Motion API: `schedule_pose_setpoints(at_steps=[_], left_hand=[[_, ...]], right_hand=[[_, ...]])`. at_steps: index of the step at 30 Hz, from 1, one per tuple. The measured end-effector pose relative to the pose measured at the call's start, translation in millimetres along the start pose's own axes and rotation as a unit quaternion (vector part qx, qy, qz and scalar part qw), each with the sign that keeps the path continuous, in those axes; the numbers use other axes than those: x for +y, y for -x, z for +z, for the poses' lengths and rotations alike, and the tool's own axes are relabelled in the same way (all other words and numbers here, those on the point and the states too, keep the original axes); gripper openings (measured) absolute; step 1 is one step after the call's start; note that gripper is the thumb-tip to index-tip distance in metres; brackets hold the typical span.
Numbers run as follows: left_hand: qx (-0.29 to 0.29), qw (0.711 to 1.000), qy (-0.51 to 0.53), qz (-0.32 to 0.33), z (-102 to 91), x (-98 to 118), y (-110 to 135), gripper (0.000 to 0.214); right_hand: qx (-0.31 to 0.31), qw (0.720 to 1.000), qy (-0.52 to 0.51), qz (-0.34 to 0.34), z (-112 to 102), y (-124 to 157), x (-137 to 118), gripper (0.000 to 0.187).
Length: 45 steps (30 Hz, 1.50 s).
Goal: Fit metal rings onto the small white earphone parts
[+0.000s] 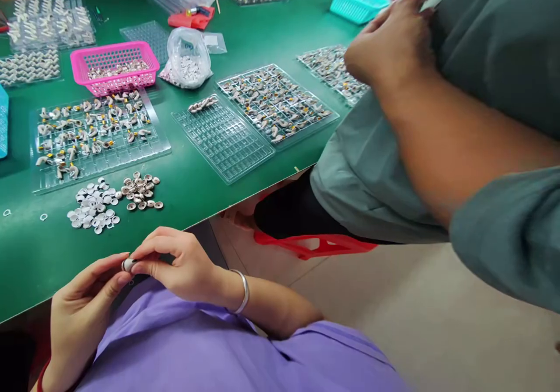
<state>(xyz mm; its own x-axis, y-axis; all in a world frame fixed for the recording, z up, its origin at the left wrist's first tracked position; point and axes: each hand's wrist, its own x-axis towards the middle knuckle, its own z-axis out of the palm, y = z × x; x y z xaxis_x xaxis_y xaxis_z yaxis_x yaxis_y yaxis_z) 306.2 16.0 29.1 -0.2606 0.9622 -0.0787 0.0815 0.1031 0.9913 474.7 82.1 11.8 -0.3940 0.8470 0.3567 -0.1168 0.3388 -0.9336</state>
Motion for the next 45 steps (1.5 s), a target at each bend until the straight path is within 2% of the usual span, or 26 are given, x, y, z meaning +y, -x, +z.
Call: schedule_pose_setpoints(at_steps=[4,9,17,24,33,38,41,45], left_hand=[[-0.006,0.998,0.037,-0.051,-2.6,-6.6,0.9,0.023],[-0.001,0.992,0.090,-0.083,-2.3,-7.7,2.2,0.028],[0.011,0.993,0.068,-0.092,-5.2,-8.8,4.7,0.029],[0.016,0.989,0.077,-0.128,-2.6,-5.2,3.5,0.034],[0.002,0.992,0.019,-0.127,-6.3,-2.5,3.0,0.038],[-0.008,0.988,0.045,-0.147,-6.5,0.1,2.1,0.032],[-0.003,0.988,0.048,-0.148,-5.2,1.2,1.0,0.029],[0.002,0.993,0.011,-0.117,-2.6,3.9,1.1,0.027]], right_hand=[[-0.002,0.998,-0.041,0.048,0.5,0.5,0.0,0.010],[0.000,0.998,-0.047,0.051,0.9,1.1,-1.0,0.012],[0.017,0.998,0.047,-0.046,1.4,4.7,-2.8,0.006],[0.003,0.969,0.184,-0.163,-4.7,3.4,-5.1,0.013],[-0.009,0.935,0.274,-0.223,-8.7,2.8,-4.2,0.023],[0.002,0.914,0.295,-0.277,-10.0,2.9,0.6,0.018],[-0.013,0.914,0.296,-0.277,-10.3,3.3,1.6,0.017],[-0.003,0.922,0.276,-0.272,-8.3,4.6,0.1,0.019]])
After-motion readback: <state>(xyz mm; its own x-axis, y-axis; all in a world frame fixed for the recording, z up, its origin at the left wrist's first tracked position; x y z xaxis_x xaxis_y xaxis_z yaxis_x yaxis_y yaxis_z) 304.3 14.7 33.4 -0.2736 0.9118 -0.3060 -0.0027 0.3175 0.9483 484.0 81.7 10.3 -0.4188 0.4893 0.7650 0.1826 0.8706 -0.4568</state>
